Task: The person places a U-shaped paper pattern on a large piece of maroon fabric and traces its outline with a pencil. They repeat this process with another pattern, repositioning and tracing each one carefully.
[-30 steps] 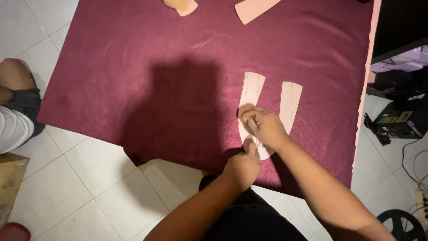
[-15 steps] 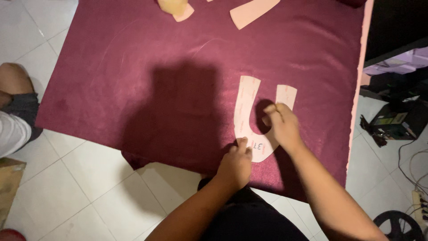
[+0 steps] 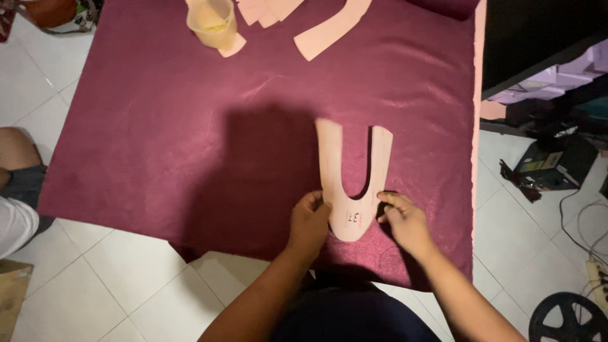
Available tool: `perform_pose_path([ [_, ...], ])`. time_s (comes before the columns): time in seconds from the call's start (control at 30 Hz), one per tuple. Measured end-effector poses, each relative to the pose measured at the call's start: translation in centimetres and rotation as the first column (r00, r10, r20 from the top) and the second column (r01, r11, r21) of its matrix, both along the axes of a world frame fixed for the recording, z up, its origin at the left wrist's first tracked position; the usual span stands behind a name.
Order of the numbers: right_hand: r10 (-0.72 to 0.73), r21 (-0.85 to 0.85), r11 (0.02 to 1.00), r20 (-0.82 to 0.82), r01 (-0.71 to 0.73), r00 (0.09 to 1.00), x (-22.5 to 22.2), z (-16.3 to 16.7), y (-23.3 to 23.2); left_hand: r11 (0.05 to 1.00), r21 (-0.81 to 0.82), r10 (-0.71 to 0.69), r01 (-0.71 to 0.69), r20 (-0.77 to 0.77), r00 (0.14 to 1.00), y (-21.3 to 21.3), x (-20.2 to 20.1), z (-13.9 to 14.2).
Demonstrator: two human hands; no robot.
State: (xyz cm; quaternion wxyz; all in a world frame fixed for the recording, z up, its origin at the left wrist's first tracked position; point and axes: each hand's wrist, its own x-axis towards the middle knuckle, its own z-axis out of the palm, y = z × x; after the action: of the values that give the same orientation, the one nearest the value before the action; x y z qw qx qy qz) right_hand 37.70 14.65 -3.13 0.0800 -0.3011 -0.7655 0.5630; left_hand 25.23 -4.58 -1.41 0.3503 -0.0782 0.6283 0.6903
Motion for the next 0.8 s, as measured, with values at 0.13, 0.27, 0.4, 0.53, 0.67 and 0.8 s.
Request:
perform_pose_path([
  [0.13, -0.245, -0.474, 0.851, 0.025, 0.227, 0.969, 1.5, 0.9, 4.0, 0.991, 0.131, 0.035, -0.007, -0.217, 0.976, -0.7, -2.3, 0.4],
  [0.27, -0.136, -0.893, 0.448, -0.112, -0.039, 0.984, 2.6, 3.4, 6.8, 0.993, 0.118, 0.053, 0.009, -0.507, 0.860, -1.1, -4.5, 0.8],
  [0.4, -0.139, -0.853, 0.466, 0.190, 0.234, 0.972, 3.3, 5.0, 6.9, 0.997, -0.027, -0.070, 0.068, -0.630, 0.774, -0.5, -4.7, 0.8],
  [0.53, -0.015, -0.726, 0.665, 0.223, 0.177, 0.975, 3.4, 5.2, 6.9, 0.980, -0.192, -0.184, 0.051, -0.779, 0.600, 0.7, -4.2, 0.0],
  [0.67, -0.181, -0.610, 0.728, 0.268, 0.312, 0.946, 1.5, 4.3, 7.2, 0.907, -0.419, -0.371, 0.033, -0.762, 0.531, 1.4, -4.7, -1.3],
  [0.8, -0.271, -0.530, 0.798, 0.110, 0.287, 0.956, -2.2, 3.2, 7.8, 0.787, -0.606, -0.587, 0.119, -0.674, 0.448, 1.6, -4.9, -2.5],
])
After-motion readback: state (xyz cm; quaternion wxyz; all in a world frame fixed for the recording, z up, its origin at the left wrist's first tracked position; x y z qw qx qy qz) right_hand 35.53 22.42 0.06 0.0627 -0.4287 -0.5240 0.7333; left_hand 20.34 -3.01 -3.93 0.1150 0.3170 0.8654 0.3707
